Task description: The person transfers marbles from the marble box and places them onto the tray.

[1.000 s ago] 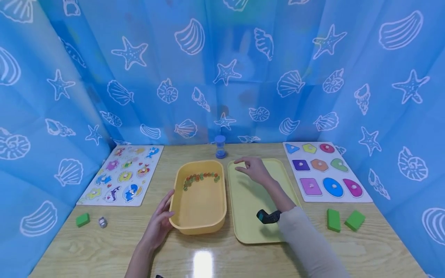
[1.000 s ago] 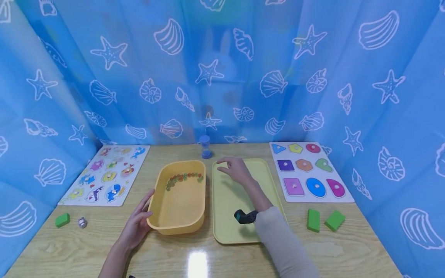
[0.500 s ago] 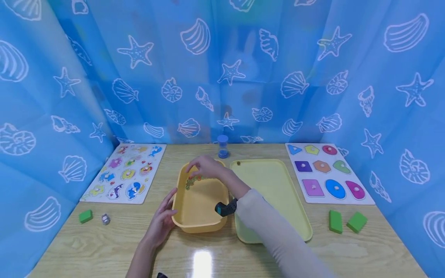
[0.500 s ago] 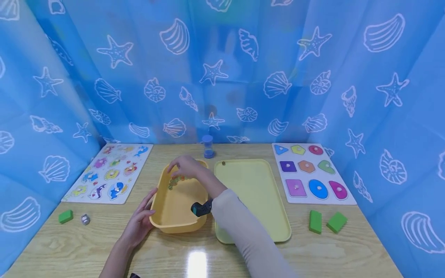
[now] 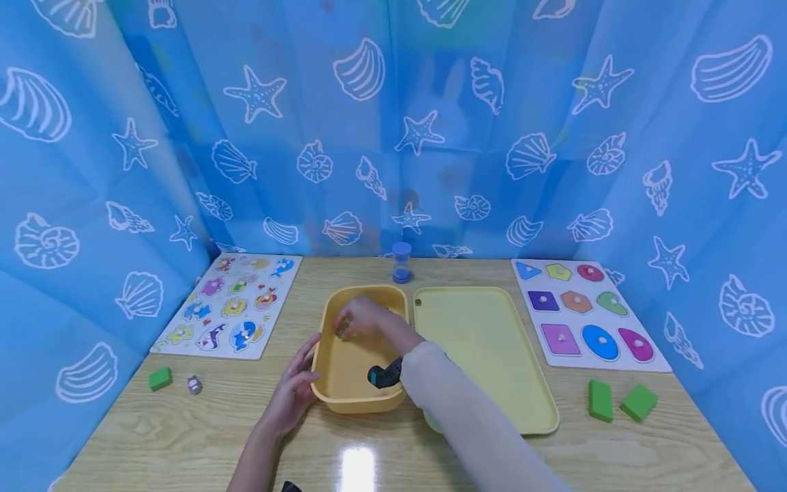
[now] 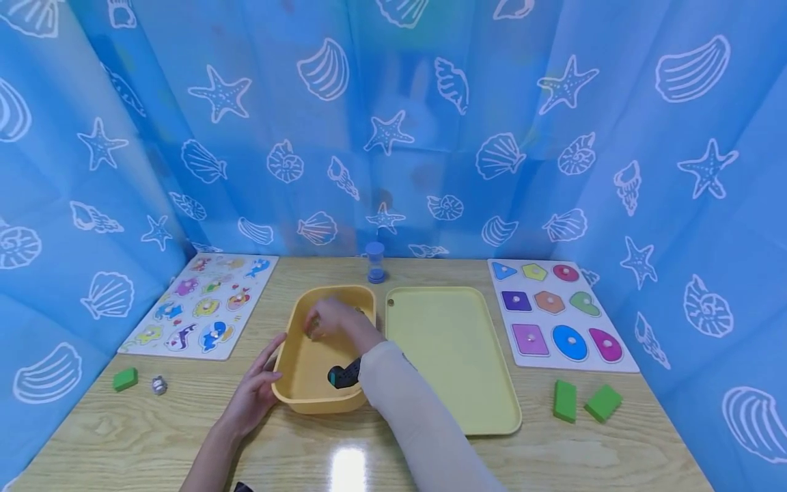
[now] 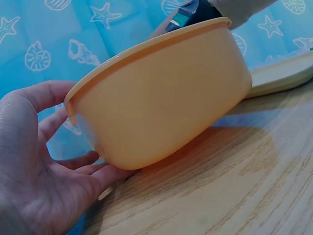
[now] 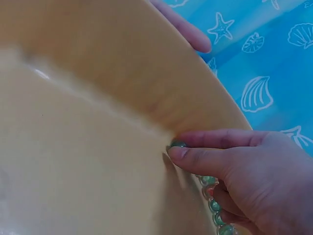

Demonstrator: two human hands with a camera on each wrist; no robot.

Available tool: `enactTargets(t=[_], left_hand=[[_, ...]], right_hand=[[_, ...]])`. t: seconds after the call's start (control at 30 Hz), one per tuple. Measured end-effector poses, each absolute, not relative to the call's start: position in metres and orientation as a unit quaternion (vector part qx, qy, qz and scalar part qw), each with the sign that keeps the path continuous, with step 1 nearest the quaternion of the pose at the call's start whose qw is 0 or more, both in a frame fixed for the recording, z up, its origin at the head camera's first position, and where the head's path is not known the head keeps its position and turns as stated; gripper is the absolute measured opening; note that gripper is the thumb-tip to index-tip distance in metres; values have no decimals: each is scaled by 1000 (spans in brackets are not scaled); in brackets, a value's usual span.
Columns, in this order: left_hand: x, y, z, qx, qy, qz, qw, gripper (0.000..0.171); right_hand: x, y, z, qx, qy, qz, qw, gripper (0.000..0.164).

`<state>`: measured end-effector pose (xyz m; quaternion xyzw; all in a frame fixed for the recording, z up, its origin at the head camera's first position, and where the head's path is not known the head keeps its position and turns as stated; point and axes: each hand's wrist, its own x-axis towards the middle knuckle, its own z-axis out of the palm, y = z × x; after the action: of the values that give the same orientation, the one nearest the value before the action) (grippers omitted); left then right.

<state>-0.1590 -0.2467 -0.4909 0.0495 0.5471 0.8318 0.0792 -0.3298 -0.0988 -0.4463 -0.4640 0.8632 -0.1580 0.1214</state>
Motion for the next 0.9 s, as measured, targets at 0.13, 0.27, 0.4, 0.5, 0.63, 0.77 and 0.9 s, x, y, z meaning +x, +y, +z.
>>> enactTargets(t=[0.13,0.27,0.4,0.5,0.63,0.77,0.9], left_hand=[[-161,-245,-490,47,546,832,82,66],[-159,-243,-491,38,554,828,83,67],[-158,-241,-492,31,556,826,87,67],[-158,-239,-492,33,550,830,86,67],[-158,-240,-492,40,544,834,83,67],[-157,-242,-492,41,541,837,78,68],[-157,-244,-491,42,544,835,73,70]], right_hand=[[-330,-96,-447,-466,864,-150,120,16],[-328,-86,-439,-472,846,-208,133,16],[-328,-55,-419,-465,827,-284,139,18],[-333,-17,-408,-443,834,-309,113,19],[-346,39,-418,-385,860,-330,62,21],[-354,85,-442,-307,889,-339,36,21],[-354,108,-463,-254,906,-336,28,20]])
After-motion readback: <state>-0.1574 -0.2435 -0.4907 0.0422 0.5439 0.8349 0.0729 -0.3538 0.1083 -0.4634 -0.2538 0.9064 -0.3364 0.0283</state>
